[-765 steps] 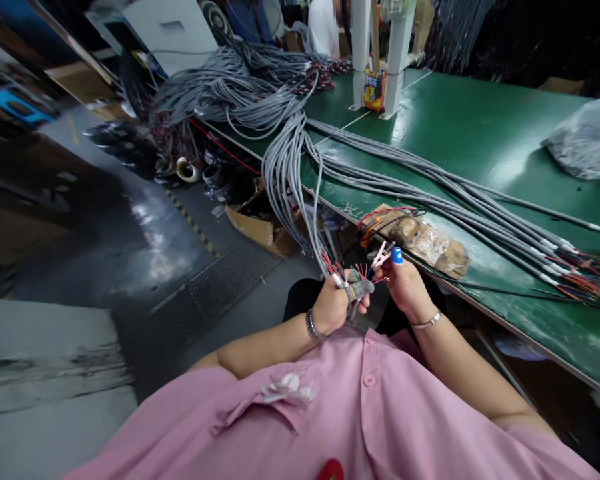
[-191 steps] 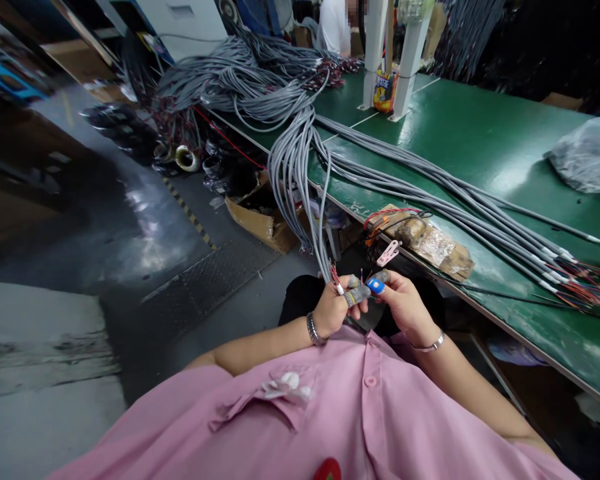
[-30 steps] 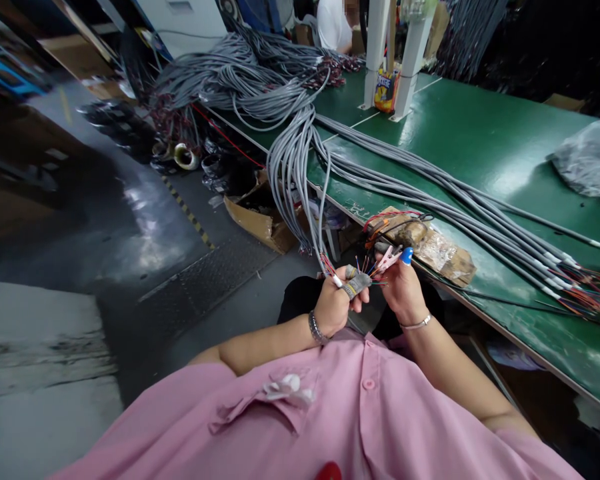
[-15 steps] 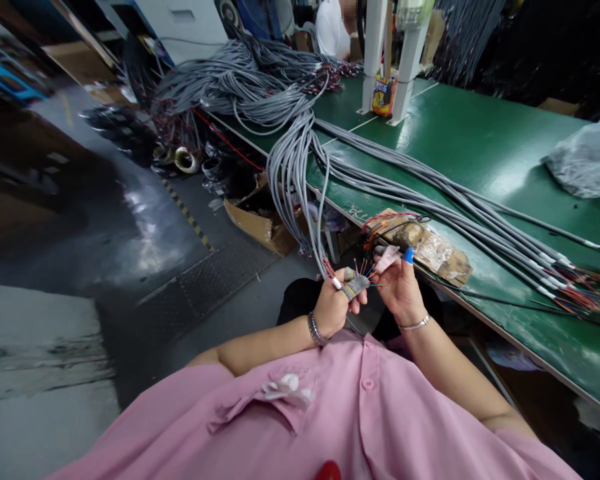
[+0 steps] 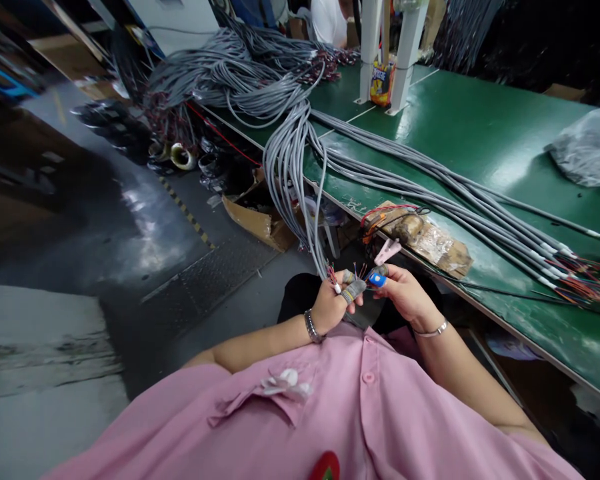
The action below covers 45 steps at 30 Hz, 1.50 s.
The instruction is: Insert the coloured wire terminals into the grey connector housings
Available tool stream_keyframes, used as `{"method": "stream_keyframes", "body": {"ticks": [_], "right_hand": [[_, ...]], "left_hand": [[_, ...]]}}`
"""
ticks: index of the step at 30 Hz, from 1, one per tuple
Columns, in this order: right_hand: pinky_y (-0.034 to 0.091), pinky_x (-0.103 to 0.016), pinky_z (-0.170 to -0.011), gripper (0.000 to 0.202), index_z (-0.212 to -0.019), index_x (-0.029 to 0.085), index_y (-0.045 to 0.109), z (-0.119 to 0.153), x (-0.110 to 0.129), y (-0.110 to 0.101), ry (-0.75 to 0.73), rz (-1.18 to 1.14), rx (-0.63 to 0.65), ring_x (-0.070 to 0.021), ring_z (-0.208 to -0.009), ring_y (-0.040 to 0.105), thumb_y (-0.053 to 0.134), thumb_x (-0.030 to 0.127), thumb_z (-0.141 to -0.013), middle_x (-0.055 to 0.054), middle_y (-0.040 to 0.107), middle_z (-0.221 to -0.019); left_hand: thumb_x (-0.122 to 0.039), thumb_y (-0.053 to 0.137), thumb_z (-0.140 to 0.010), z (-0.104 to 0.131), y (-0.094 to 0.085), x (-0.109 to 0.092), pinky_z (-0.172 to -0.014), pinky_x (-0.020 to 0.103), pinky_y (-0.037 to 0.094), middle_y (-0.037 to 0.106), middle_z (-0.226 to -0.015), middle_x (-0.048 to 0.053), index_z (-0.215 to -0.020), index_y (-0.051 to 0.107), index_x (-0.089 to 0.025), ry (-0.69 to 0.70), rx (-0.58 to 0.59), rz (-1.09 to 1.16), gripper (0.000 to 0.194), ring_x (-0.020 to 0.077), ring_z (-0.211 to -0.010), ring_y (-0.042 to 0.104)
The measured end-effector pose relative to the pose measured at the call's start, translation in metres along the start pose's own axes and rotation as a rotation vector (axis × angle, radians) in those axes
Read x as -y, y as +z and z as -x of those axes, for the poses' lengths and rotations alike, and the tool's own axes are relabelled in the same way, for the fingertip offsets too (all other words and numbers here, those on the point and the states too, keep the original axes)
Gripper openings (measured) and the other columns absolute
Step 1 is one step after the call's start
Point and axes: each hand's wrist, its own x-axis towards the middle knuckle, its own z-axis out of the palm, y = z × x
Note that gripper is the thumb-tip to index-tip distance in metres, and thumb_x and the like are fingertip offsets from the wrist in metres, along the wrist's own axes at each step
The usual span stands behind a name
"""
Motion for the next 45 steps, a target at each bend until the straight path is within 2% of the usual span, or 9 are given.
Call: {"method": "stream_keyframes", "body": {"ticks": [7, 13, 18, 20, 26, 32, 35, 39, 45], "right_hand": [[0.043, -0.023, -0.059, 0.022, -0.073, 0.017, 0.067, 0.001, 0.007, 0.004, -0.047, 0.128, 0.052, -0.0093, -0.058, 0.051, 0.078, 0.036, -0.072, 0.002, 0.063, -0.066], [0.044, -0.024, -0.058, 0.024, -0.076, 0.017, 0.068, -0.005, -0.004, -0.008, -0.026, -0.065, 0.0, -0.0089, -0.055, 0.049, 0.077, 0.038, -0.073, 0.002, 0.061, -0.063], [0.051, -0.027, -0.061, 0.047, -0.086, 0.019, 0.069, -0.015, -0.007, -0.012, 0.002, -0.33, -0.124, -0.0112, -0.059, 0.056, 0.065, 0.064, -0.074, -0.002, 0.066, -0.077], [0.051, -0.026, -0.061, 0.048, -0.086, 0.019, 0.068, -0.02, -0.004, -0.007, -0.042, -0.314, -0.134, -0.0112, -0.061, 0.056, 0.064, 0.066, -0.074, -0.002, 0.066, -0.078], [0.042, -0.024, -0.052, 0.034, -0.071, 0.02, 0.061, -0.027, 0.0, 0.007, -0.201, -0.244, -0.291, -0.0087, -0.05, 0.045, 0.071, 0.052, -0.076, 0.004, 0.053, -0.057], [0.038, -0.024, -0.05, 0.038, -0.068, 0.021, 0.059, -0.028, -0.007, 0.007, -0.367, -0.127, -0.441, -0.0089, -0.048, 0.04, 0.064, 0.056, -0.081, 0.005, 0.048, -0.054], [0.041, -0.025, -0.051, 0.045, -0.072, 0.021, 0.061, -0.031, -0.008, 0.006, -0.301, -0.161, -0.38, -0.0103, -0.051, 0.044, 0.057, 0.065, -0.081, 0.002, 0.053, -0.059], [0.046, -0.025, -0.052, 0.043, -0.077, 0.021, 0.063, -0.036, -0.005, 0.006, -0.159, -0.355, -0.287, -0.0113, -0.054, 0.05, 0.066, 0.064, -0.074, 0.001, 0.06, -0.066], [0.047, -0.024, -0.053, 0.037, -0.076, 0.021, 0.063, -0.038, -0.004, 0.009, -0.223, -0.39, -0.316, -0.0111, -0.057, 0.053, 0.069, 0.058, -0.075, 0.001, 0.062, -0.067]], "left_hand": [[-0.046, 0.069, -0.076, 0.001, 0.001, -0.011, -0.038, 0.019, 0.036, 0.062, -0.055, 0.001, -0.07, 0.057, -0.015, -0.092, 0.206, -0.088, 0.034, 0.0072, -0.037, 0.049], [-0.047, 0.07, -0.075, 0.0, -0.001, -0.007, -0.036, 0.019, 0.033, 0.061, -0.054, 0.0, -0.066, 0.056, -0.014, -0.055, 0.079, 0.092, 0.037, 0.0066, -0.036, 0.047], [-0.046, 0.071, -0.074, 0.0, 0.006, -0.014, -0.034, 0.018, 0.031, 0.061, -0.053, -0.001, -0.07, 0.057, -0.015, -0.047, -0.02, 0.188, 0.034, 0.0066, -0.035, 0.047], [-0.045, 0.071, -0.074, -0.001, 0.01, -0.018, -0.034, 0.018, 0.031, 0.061, -0.053, -0.001, -0.069, 0.057, -0.015, -0.042, -0.023, 0.193, 0.034, 0.0067, -0.035, 0.047], [-0.047, 0.071, -0.073, -0.007, 0.018, -0.028, -0.035, 0.018, 0.031, 0.061, -0.053, -0.001, -0.065, 0.054, -0.016, -0.03, -0.066, 0.195, 0.036, 0.0063, -0.035, 0.047], [-0.044, 0.071, -0.074, -0.01, 0.018, -0.024, -0.035, 0.019, 0.031, 0.061, -0.054, -0.001, -0.068, 0.055, -0.016, -0.016, -0.044, 0.215, 0.033, 0.0064, -0.035, 0.047], [-0.044, 0.071, -0.075, -0.01, 0.018, -0.023, -0.035, 0.018, 0.031, 0.062, -0.054, -0.001, -0.069, 0.055, -0.016, -0.013, -0.027, 0.206, 0.033, 0.0061, -0.035, 0.047], [-0.047, 0.071, -0.074, -0.01, 0.019, -0.024, -0.035, 0.018, 0.032, 0.061, -0.053, -0.002, -0.069, 0.054, -0.016, -0.028, -0.017, 0.19, 0.035, 0.0062, -0.035, 0.047], [-0.047, 0.071, -0.074, -0.01, 0.02, -0.022, -0.035, 0.018, 0.03, 0.061, -0.053, -0.002, -0.069, 0.055, -0.016, -0.044, 0.002, 0.153, 0.035, 0.0061, -0.035, 0.047]]}}
